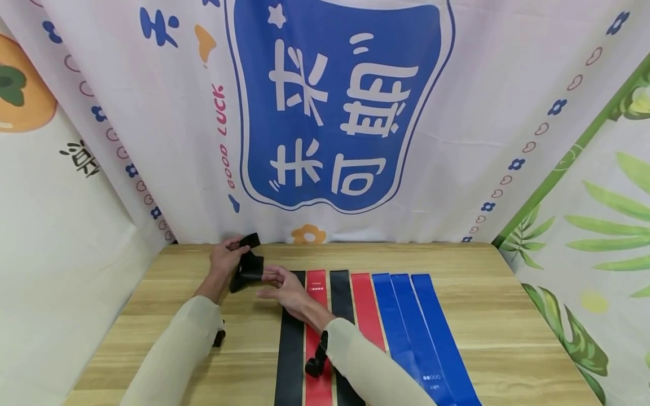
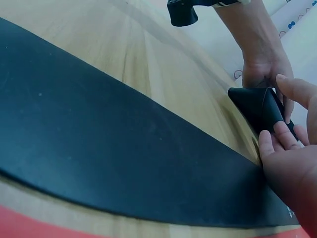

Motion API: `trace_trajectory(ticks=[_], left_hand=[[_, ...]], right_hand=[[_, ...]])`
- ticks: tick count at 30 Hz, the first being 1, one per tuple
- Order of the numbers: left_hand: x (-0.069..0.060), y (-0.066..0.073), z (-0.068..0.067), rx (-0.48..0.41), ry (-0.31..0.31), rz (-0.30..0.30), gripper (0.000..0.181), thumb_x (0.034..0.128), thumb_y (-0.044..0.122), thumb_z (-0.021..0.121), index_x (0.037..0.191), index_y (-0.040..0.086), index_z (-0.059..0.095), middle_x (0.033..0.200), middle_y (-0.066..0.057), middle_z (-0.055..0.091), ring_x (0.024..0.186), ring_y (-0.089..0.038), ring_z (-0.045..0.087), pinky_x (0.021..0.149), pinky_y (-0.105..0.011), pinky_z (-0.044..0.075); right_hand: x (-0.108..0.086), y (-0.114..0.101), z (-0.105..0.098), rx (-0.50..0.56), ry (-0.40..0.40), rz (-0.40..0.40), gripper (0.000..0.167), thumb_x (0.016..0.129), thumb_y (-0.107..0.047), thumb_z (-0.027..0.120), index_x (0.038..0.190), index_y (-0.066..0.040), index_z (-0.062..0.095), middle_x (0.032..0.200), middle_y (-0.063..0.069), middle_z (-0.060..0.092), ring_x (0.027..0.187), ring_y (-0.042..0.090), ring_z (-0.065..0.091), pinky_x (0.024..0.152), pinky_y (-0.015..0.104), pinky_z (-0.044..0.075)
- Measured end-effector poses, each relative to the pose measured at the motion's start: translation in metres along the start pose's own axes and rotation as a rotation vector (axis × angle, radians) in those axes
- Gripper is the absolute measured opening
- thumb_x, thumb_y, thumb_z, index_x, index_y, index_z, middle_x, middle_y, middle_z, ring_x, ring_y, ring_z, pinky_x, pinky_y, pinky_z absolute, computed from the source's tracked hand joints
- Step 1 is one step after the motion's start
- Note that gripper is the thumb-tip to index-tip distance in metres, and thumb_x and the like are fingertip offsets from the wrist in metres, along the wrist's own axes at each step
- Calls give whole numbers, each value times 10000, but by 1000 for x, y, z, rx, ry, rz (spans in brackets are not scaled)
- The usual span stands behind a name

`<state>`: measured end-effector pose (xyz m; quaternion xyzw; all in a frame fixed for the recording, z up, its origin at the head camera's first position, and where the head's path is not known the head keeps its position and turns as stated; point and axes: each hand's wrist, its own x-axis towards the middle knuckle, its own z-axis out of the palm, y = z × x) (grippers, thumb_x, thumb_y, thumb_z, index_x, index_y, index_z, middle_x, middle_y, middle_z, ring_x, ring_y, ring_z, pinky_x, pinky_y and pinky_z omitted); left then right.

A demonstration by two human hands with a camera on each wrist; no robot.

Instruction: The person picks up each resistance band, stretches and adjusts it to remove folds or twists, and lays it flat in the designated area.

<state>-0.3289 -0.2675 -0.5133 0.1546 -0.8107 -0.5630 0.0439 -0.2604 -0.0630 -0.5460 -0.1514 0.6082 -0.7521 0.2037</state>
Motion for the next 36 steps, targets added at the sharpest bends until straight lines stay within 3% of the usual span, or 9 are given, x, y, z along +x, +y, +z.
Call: trace_trajectory(ticks=[5,11,21,25,31,36], left_hand=[[-1,3,3,-24,36,-19,432,1009,113,647,1425,-5,636,1426,-236,628,1302,-342,594,1093,-410,504],[-2,9,5,-15,76,-39,398,982,151,612,1343,15,711,1336,-182,669,1178,-272,603,928,-299,509],[-10,14,8,23,95,-2,339,1004,138,591,1268,-19,735,1267,-183,686,1087,-250,601,807,-241,494],[-12,13,7,38,84,4,350,1013,154,583,1287,-9,727,1292,-192,686,1112,-272,614,832,-267,503],[-15,11,5,56,57,53,362,1026,125,555,1332,-9,696,1362,-228,675,1220,-346,623,949,-370,525],[-14,7,5,82,50,144,298,1020,34,568,1289,-30,679,1324,-270,667,1243,-377,629,938,-380,530]], right_hand=[[1,0,3,-15,10,-17,709,918,42,781,1554,-41,478,1397,238,607,1325,360,580,1087,334,526],[1,0,6,-102,60,-40,698,909,31,802,1534,-78,512,1337,205,654,1272,303,631,1134,369,497],[-1,0,9,-102,111,-50,685,900,55,801,1517,-70,530,1248,227,685,1217,276,664,1099,357,522],[-1,1,10,-105,103,-57,675,910,60,790,1519,-58,524,1195,241,699,1186,261,682,1037,322,558],[-1,1,12,-103,100,-43,663,918,68,777,1516,-72,528,1078,158,737,948,141,718,875,269,595],[-1,1,14,-84,98,-48,614,920,86,765,1482,-50,559,1111,85,692,1028,182,731,890,298,616]])
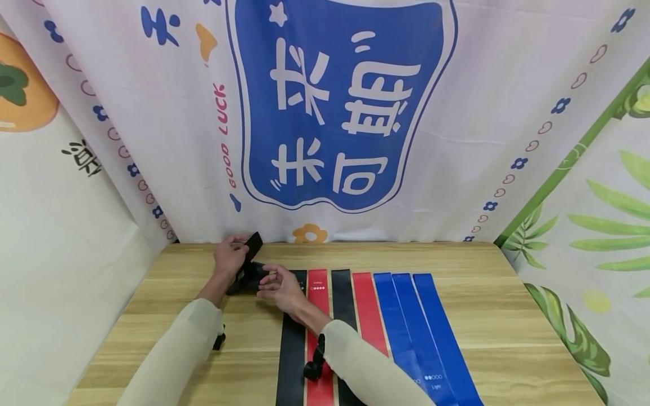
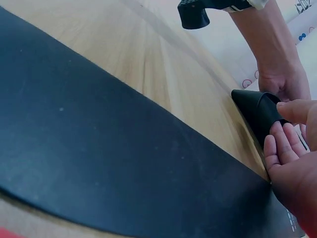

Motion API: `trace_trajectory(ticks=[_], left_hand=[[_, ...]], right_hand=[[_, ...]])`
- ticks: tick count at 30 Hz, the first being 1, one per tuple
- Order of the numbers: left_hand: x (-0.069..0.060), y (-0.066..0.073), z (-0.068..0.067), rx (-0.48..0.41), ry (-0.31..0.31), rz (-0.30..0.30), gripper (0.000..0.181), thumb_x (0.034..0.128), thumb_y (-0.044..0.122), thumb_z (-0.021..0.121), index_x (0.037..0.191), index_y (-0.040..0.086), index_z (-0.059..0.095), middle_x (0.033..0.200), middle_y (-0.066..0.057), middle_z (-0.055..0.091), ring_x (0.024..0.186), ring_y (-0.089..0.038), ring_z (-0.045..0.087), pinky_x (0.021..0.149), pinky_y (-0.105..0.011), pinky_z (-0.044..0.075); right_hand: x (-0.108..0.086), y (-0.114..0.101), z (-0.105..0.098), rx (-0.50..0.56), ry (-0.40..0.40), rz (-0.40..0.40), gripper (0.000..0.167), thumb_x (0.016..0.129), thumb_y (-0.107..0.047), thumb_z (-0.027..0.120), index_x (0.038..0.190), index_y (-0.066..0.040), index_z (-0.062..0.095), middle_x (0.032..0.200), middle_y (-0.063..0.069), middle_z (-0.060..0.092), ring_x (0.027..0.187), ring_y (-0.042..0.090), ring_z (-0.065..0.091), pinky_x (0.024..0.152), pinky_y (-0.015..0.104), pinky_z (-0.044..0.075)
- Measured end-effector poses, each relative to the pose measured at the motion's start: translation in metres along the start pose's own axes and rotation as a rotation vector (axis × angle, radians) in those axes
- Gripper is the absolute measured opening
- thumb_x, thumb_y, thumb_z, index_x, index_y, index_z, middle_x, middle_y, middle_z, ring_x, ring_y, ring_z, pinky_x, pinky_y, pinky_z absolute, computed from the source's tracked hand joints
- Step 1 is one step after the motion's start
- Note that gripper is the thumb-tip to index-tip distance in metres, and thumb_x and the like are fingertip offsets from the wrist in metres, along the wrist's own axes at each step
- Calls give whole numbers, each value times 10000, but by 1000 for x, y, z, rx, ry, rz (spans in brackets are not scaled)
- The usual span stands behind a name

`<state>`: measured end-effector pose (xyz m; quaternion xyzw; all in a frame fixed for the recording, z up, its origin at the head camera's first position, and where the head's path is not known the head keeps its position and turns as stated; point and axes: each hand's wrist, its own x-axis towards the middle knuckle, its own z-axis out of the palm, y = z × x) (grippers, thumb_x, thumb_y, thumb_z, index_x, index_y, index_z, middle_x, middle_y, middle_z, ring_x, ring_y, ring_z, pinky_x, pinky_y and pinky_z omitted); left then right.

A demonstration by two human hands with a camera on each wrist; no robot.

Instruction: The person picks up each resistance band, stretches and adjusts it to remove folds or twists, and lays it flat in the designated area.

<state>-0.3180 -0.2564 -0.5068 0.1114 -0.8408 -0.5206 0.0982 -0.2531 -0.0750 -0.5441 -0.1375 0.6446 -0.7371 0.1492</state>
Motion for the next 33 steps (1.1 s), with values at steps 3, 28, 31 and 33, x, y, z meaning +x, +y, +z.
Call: trace_trajectory(ticks=[3,28,31,33], left_hand=[[-1,-1,-1,21,-16,37,260,1025,16,586,1251,-41,702,1324,-270,666,1243,-387,622,936,-397,534],[-4,-4,-11,-146,-83,-121,374,1051,114,635,1420,64,674,1489,-172,600,690,-65,600,590,-186,523],[-5,-2,-13,-210,-77,-157,399,1049,89,611,1444,93,661,1516,-162,573,406,-27,306,386,-189,314],[-6,1,-14,-225,-78,-161,413,1045,79,599,1454,101,653,1560,-152,538,402,-21,294,382,-184,300]], right_hand=[[-1,0,1,7,-8,1,559,926,91,755,1448,-10,582,1199,122,662,1086,205,726,909,311,619],[-5,-2,2,-195,-60,-12,486,919,-50,823,1383,-59,678,1120,9,745,992,79,686,876,257,580],[-5,-3,3,-148,-41,-9,581,921,-15,807,1460,-37,594,1073,34,747,965,107,709,835,259,587],[-4,-3,4,-132,-25,-3,601,935,-16,791,1488,-33,555,1055,38,751,954,117,718,821,255,587]])
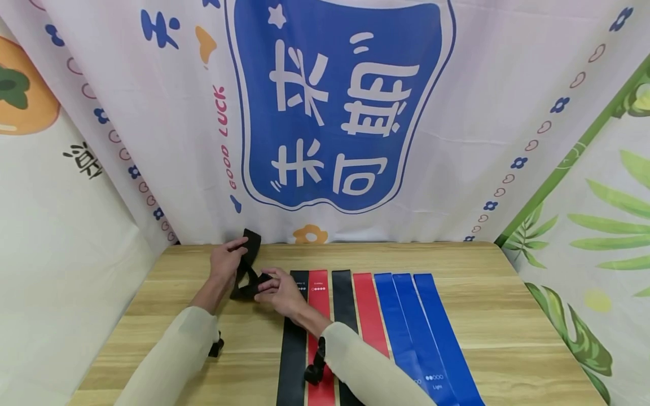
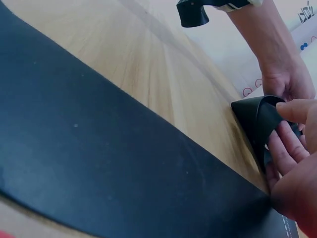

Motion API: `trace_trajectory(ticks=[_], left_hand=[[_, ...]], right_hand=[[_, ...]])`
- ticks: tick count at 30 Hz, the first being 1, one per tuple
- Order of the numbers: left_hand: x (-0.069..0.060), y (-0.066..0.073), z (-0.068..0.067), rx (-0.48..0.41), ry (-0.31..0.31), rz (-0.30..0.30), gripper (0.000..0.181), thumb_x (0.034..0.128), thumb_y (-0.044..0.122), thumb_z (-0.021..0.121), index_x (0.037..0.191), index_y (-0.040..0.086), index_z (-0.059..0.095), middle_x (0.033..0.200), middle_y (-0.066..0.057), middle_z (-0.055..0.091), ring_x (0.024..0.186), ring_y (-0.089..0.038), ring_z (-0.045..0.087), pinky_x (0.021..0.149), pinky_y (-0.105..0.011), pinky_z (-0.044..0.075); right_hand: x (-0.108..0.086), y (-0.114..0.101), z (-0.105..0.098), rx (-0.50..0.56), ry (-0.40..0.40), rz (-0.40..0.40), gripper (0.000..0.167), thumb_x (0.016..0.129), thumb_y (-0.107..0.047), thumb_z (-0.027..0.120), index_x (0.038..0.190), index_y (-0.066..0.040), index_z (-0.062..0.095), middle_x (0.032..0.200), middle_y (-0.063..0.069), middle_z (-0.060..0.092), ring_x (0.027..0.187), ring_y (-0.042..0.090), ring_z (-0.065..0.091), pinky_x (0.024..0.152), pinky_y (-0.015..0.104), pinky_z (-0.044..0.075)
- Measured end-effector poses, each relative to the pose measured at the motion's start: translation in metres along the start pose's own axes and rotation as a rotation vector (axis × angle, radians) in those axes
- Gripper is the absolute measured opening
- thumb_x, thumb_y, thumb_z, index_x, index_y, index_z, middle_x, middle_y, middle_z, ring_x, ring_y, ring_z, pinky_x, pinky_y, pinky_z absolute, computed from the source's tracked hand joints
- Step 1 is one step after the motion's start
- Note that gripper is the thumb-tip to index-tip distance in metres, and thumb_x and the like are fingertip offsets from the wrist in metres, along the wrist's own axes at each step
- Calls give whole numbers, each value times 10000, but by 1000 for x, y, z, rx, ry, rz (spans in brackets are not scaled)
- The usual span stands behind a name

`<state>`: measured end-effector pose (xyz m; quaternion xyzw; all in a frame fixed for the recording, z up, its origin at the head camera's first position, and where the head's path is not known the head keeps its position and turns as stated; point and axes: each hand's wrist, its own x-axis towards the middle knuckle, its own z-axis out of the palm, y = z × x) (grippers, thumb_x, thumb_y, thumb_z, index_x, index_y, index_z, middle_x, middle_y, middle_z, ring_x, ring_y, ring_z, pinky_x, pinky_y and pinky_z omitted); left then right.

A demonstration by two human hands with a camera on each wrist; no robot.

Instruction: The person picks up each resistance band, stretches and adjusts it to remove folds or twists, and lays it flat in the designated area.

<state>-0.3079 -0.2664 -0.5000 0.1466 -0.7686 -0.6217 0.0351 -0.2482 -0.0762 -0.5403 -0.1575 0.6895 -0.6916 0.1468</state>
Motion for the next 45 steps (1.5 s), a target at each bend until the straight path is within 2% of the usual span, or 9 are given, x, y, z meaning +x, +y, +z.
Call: trace_trajectory(ticks=[6,12,16,18,21,28,31,36,45], left_hand=[[-2,4,0,-37,1,7,435,1020,20,600,1443,104,660,1623,-109,478,448,-32,291,410,-177,296],[-3,2,0,-46,-14,19,443,1012,-29,600,1441,67,647,1635,-133,455,957,-99,506,504,-171,333],[-4,1,0,-42,-27,43,441,1012,-44,586,1441,43,641,1628,-137,464,1317,-221,436,669,-131,406],[-5,1,0,-32,-31,49,440,1017,-41,582,1446,44,637,1629,-133,463,1352,-236,415,783,-137,417],[-5,0,0,-21,-34,51,437,1024,-31,581,1450,52,638,1630,-125,464,1338,-237,411,834,-166,414],[-4,-3,1,-37,-25,46,446,1015,-44,592,1447,53,643,1626,-148,463,1256,-261,452,596,-194,372],[-3,-5,1,-40,-23,55,444,1007,-49,600,1437,49,652,1614,-155,475,1011,-193,519,519,-195,350],[-2,-7,1,-42,-20,65,434,1003,-40,612,1424,53,665,1600,-151,493,629,-93,377,450,-186,311],[-6,-2,2,-43,-28,64,431,1022,-28,605,1442,61,653,1616,-129,478,1062,-205,489,548,-204,329]], right_hand=[[3,-2,1,-43,65,-14,462,995,-18,711,1440,4,591,1127,95,746,1011,151,714,845,267,581],[3,-4,0,-194,135,-3,403,1001,-12,688,1401,-16,644,1319,140,675,1212,258,638,980,353,559],[2,-6,0,-277,178,3,391,977,2,700,1366,-37,684,1304,141,679,1208,273,634,916,332,562],[3,-6,1,-296,193,8,376,968,4,706,1341,-46,705,1280,138,689,1185,265,643,884,313,559],[2,-7,1,-314,208,26,353,965,-5,713,1313,-64,731,1247,108,705,1137,229,652,843,277,555],[2,-8,0,-293,206,76,301,953,3,732,1248,-47,759,1024,71,701,839,87,574,655,218,498],[1,-9,0,-297,193,94,294,945,7,743,1232,-53,770,988,50,693,792,64,553,628,205,478],[-1,-12,2,-293,157,103,302,945,17,746,1238,-51,771,1032,44,707,843,66,585,668,220,503],[-1,-12,5,-338,159,50,223,914,2,796,1131,-45,803,1031,66,769,884,64,669,736,229,561]])
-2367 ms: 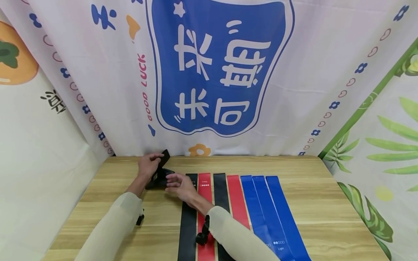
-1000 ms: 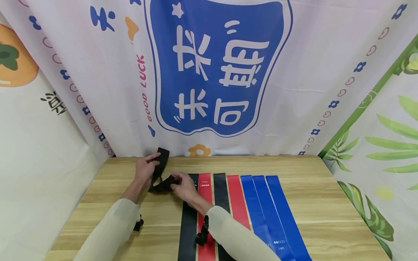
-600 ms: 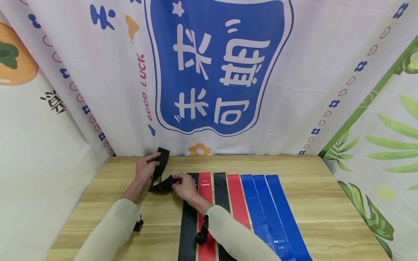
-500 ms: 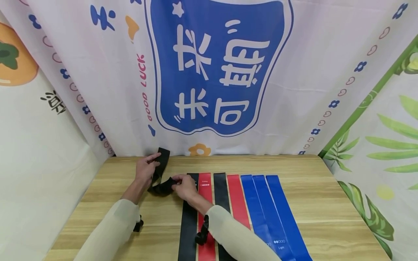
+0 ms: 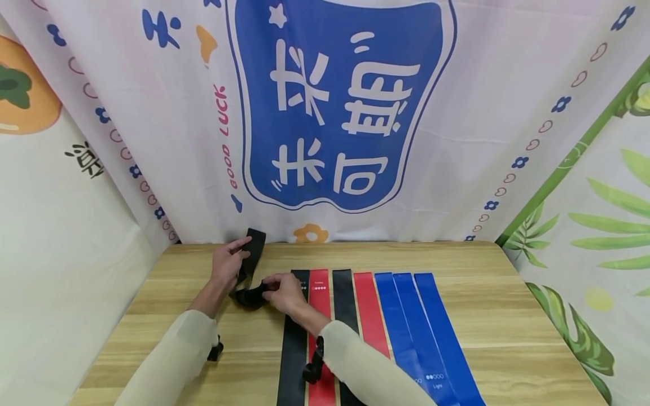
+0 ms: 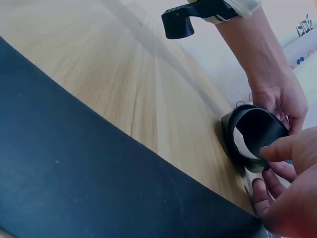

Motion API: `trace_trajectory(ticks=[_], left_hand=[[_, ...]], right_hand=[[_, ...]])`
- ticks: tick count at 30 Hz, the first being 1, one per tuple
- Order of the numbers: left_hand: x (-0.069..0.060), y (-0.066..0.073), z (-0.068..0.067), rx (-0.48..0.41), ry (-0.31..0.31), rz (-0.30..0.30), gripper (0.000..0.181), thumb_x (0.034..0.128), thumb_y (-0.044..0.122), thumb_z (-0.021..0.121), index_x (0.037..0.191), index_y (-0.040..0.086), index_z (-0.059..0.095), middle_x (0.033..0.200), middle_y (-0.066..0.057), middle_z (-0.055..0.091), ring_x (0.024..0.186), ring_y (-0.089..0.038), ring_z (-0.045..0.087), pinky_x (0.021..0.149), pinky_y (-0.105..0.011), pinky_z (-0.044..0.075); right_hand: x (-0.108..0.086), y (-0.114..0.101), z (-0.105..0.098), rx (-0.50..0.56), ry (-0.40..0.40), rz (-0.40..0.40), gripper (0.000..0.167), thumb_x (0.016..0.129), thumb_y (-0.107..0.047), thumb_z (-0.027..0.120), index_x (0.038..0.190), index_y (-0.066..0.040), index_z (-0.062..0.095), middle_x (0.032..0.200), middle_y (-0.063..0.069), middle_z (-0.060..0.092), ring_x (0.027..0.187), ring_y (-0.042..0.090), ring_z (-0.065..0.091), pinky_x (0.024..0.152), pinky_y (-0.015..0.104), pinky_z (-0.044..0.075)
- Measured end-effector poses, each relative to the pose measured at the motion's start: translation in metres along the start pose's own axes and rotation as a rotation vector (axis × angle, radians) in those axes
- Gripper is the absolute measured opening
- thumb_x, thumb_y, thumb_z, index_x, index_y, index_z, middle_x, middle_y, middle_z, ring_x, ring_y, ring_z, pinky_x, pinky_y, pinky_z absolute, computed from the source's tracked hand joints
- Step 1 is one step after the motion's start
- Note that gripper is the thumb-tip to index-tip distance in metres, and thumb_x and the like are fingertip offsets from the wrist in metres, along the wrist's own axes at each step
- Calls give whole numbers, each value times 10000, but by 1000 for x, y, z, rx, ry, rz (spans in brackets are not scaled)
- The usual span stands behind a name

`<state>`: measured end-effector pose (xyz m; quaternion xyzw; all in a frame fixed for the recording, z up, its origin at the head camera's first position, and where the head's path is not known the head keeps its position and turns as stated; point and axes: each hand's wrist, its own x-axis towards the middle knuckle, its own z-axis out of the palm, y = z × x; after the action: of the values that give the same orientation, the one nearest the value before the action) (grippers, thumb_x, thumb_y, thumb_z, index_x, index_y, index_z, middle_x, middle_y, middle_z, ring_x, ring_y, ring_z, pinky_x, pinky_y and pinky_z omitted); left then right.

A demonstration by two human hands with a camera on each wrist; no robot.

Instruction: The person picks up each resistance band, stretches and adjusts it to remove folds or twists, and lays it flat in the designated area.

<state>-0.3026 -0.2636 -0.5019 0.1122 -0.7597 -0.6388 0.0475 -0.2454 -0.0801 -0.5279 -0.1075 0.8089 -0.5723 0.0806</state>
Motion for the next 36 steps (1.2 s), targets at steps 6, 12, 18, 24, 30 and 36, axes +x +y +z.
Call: trace_trajectory(ticks=[6,12,18,24,30,36], left_hand=[[-3,3,1,-19,1,-13,434,1025,-30,611,1450,54,642,1623,-131,468,1284,-237,471,653,-123,385],[-8,7,-1,-23,-6,-23,451,1033,-23,603,1473,73,625,1628,-116,466,1373,-246,469,822,-188,472],[-11,12,-4,-43,-30,0,467,1041,-39,575,1501,45,584,1646,-145,433,1523,-260,369,1247,-425,340],[-11,15,-6,-36,-33,2,470,1035,-32,596,1498,47,587,1643,-135,442,1525,-257,377,1244,-429,349],[-11,19,-12,-32,-62,16,490,1038,-24,594,1521,53,561,1667,-141,403,1561,-276,320,1250,-405,322],[-14,23,-15,-56,-98,7,524,1042,-34,582,1550,84,531,1699,-129,343,1578,-261,285,1198,-360,381]], right_hand=[[0,3,-1,73,22,0,170,903,34,798,1060,-30,819,994,100,791,831,65,724,708,220,587],[-2,4,-4,112,-9,-6,193,873,60,805,1043,-32,816,1010,110,783,805,75,730,699,226,580],[-4,4,-8,145,-79,-12,243,880,74,772,1101,-26,793,1069,129,771,828,75,718,667,231,572],[-11,3,-18,168,-163,-29,349,862,108,704,1185,-11,765,1129,142,741,884,96,653,693,240,554],[-20,1,-31,231,-224,6,359,876,95,666,1209,0,759,1055,141,715,844,141,649,746,343,619],[-29,-2,-42,309,-303,90,339,898,83,628,1213,38,745,941,84,685,741,181,633,682,311,536]])
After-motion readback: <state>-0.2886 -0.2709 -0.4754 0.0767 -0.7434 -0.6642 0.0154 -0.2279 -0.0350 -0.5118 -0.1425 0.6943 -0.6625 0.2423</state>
